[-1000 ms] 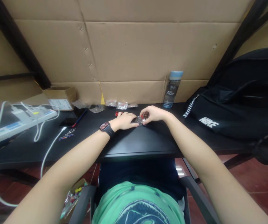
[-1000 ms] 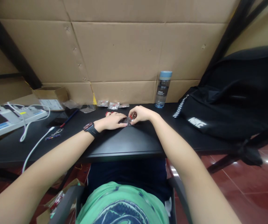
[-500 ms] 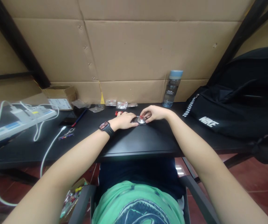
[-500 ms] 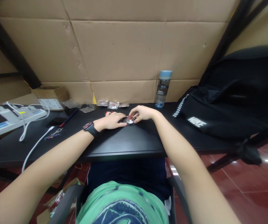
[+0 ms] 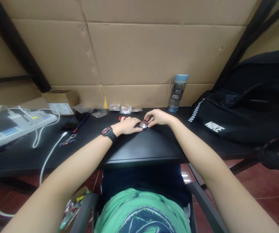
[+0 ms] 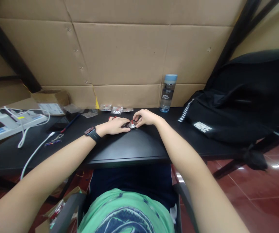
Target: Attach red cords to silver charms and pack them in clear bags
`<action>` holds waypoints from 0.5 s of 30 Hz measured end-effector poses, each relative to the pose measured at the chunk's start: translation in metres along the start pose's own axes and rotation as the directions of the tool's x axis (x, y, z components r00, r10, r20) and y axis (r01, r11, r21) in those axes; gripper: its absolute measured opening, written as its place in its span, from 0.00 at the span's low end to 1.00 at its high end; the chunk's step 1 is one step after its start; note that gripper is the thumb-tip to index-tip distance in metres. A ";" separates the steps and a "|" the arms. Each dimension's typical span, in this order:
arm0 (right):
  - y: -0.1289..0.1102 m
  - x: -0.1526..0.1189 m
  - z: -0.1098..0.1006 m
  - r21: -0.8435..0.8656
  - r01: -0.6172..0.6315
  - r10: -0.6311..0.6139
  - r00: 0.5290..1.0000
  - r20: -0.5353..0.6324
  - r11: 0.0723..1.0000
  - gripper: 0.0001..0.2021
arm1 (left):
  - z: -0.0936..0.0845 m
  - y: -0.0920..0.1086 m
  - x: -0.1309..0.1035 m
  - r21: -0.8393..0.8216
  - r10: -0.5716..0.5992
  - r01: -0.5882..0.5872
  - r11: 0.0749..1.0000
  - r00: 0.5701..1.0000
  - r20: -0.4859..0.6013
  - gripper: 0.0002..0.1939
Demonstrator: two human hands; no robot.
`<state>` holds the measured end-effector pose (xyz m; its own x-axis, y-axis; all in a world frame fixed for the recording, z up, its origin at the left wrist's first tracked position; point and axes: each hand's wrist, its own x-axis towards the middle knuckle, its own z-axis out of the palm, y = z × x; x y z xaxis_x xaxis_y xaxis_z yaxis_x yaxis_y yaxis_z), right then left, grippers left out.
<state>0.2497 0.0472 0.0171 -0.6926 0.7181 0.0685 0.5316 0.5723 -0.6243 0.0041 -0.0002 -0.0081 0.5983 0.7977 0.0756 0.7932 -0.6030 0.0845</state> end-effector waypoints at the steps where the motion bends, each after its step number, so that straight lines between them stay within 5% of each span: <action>1: -0.001 -0.001 0.000 0.006 -0.002 0.002 1.000 0.001 1.000 0.23 | 0.000 0.000 0.000 -0.006 0.011 -0.011 1.000 1.000 -0.004 0.26; 15: 0.003 0.002 0.000 -0.139 -0.009 -0.004 0.995 -0.099 0.990 0.20 | -0.001 -0.006 -0.001 -0.123 0.039 -0.042 0.992 0.999 -0.023 0.30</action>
<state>0.2499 0.0501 0.0154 -0.6436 0.7510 0.1476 0.6005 0.6150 -0.5111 -0.0014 0.0033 -0.0072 0.6261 0.7730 0.1022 0.7477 -0.6324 0.2026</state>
